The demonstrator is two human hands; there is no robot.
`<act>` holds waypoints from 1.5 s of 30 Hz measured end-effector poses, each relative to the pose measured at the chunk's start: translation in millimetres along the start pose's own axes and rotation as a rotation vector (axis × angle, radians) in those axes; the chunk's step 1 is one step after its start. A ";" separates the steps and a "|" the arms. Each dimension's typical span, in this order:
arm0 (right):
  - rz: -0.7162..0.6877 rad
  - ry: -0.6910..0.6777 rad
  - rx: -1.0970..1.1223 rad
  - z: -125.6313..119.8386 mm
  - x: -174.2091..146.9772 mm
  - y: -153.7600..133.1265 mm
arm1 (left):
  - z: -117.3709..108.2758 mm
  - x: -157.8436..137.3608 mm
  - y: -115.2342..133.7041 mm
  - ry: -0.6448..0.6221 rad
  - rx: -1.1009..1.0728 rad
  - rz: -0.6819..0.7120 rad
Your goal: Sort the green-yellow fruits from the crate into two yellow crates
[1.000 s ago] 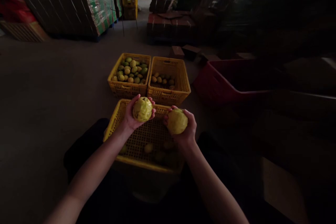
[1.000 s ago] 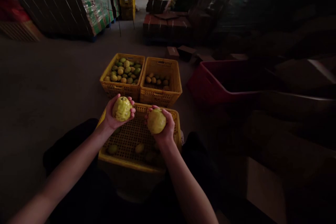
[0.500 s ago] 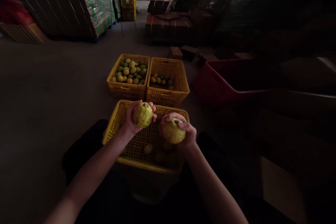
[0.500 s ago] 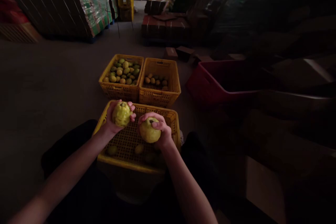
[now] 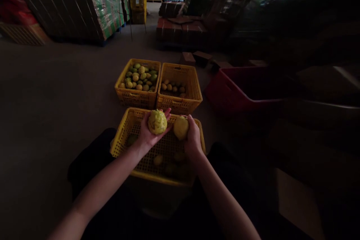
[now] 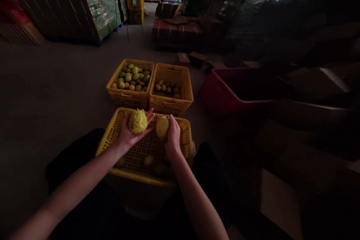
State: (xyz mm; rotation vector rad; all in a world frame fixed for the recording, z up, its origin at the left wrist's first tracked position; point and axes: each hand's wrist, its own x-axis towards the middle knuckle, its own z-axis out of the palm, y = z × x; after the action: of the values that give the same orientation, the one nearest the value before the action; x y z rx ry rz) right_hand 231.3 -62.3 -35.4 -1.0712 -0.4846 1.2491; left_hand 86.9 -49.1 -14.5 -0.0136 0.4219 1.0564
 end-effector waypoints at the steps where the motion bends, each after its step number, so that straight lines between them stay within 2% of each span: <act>1: -0.092 0.047 -0.118 1.3 -1.3 3.0 | 0.3 -0.1 -4.4 0.019 0.017 -0.004; 3: -0.265 0.090 -0.351 4.2 -5.7 8.2 | 1.2 0.3 -13.8 0.064 0.043 0.014; 4: -0.322 0.039 -0.430 5.4 -8.3 10.4 | 1.5 0.8 -17.8 0.076 0.057 0.034; 8: -0.458 -0.302 -0.662 4.7 -18.4 16.7 | -2.7 3.3 -22.1 0.086 0.138 0.071; 11: -0.601 -0.469 -0.810 2.9 -24.6 16.6 | -11.2 4.7 -16.6 0.146 0.174 0.046; 15: -0.875 -0.586 -0.886 6.9 -32.6 14.0 | -16.7 8.2 -11.0 0.074 0.186 -0.052; 18: -1.022 -0.607 -0.798 9.7 -38.6 10.0 | -10.2 11.2 -5.4 -0.033 0.160 -0.051; 20: -1.028 -0.561 -0.699 8.3 -41.0 3.6 | -3.1 11.5 1.7 -0.039 0.171 -0.007; 22: -0.995 -0.454 -0.652 4.3 -40.4 -5.9 | 3.7 9.8 10.6 -0.010 0.237 0.080; 25: -0.994 -0.251 -0.750 -1.9 -34.2 -19.0 | 10.4 4.8 21.1 -0.024 0.423 0.290; 27: -1.008 -0.182 -0.846 -3.4 -29.5 -21.7 | 11.9 1.4 22.7 -0.064 0.560 0.428; 31: -1.013 -0.230 -0.928 -1.1 -25.9 -11.6 | 9.3 -2.0 15.9 -0.074 0.816 0.607; 36: -0.987 -0.247 -0.965 -1.7 -24.2 1.3 | 4.9 -3.7 11.5 -0.036 1.000 0.768; 39: -0.973 -0.240 -0.960 -3.0 -22.5 2.3 | 4.8 -3.8 11.6 -0.028 1.055 0.814; 42: -0.919 -0.234 -0.932 0.1 -24.2 0.9 | 3.7 1.6 10.5 0.041 0.980 0.800; 45: -0.776 -0.262 -0.849 5.6 -26.9 0.4 | 1.7 10.5 12.1 0.159 0.752 0.610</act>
State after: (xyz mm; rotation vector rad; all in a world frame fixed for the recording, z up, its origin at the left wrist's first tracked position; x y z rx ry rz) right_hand 218.5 -85.0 -26.7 -1.2136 -1.5562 0.4565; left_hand 81.7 -33.9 -14.3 0.7442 0.9870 1.4359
